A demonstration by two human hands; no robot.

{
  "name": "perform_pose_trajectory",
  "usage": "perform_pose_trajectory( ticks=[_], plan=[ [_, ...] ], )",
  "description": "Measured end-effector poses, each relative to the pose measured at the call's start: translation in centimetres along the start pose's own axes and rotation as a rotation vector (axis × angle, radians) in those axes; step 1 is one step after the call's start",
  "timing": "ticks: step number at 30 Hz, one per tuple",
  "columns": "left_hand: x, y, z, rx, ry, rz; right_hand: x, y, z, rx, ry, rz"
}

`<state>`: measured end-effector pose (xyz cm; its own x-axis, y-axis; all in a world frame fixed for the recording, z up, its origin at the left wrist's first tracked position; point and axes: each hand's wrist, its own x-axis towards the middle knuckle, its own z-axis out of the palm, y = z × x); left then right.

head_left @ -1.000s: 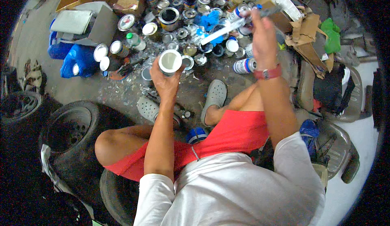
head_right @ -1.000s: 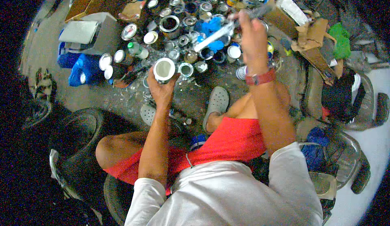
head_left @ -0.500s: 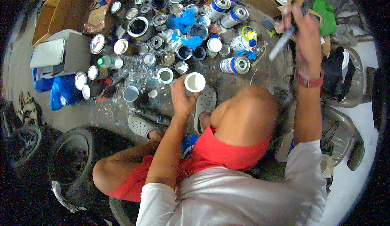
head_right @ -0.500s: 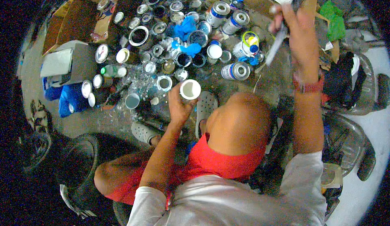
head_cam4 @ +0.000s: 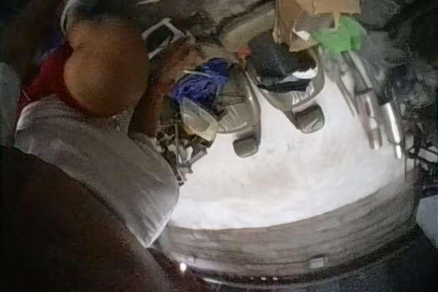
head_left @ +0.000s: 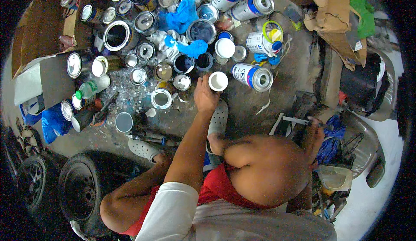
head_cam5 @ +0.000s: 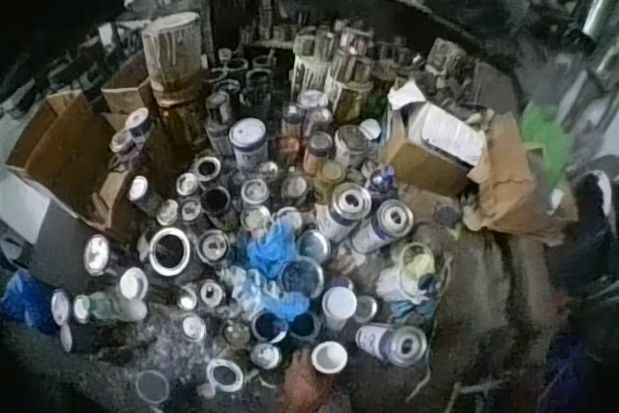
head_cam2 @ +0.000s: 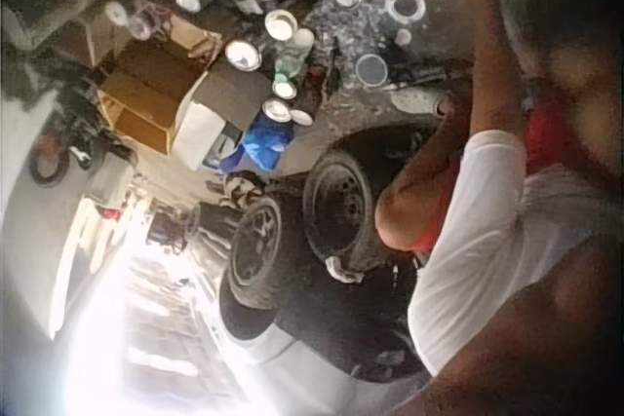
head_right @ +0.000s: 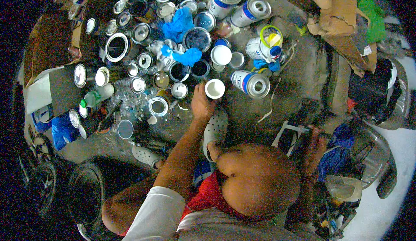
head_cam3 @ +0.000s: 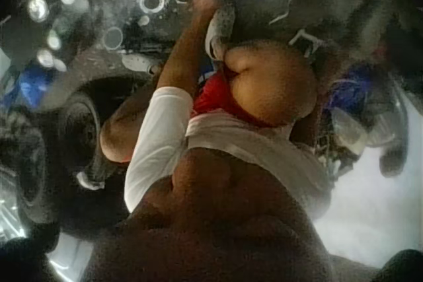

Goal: The person sits on the floor surrounded by paint cans and pours a liquid from a blue bottle into a small white container. They then use a stick to stir the contents of the container and later handle a blue plastic bag.

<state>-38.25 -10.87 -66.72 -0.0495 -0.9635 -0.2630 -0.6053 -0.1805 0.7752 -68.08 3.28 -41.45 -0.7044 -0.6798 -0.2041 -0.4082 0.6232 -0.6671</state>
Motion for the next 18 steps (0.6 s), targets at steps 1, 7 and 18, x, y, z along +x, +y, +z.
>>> perform_pose_trajectory(
  ticks=[1, 7, 18],
  plan=[
    [0.1, -0.2, 0.4, -0.005, -0.009, -0.024, 0.0, 1.4, -1.1, -0.018, 0.053, 0.049],
    [-0.4, -0.7, 1.0, -0.058, 0.054, -0.014, 0.6, 6.2, -4.9, 0.304, 0.268, 0.276],
    [-10.1, 3.9, -9.1, -0.677, -0.699, -0.421, -3.7, -1.5, 9.1, 0.887, -0.452, 0.481]
  ],
)
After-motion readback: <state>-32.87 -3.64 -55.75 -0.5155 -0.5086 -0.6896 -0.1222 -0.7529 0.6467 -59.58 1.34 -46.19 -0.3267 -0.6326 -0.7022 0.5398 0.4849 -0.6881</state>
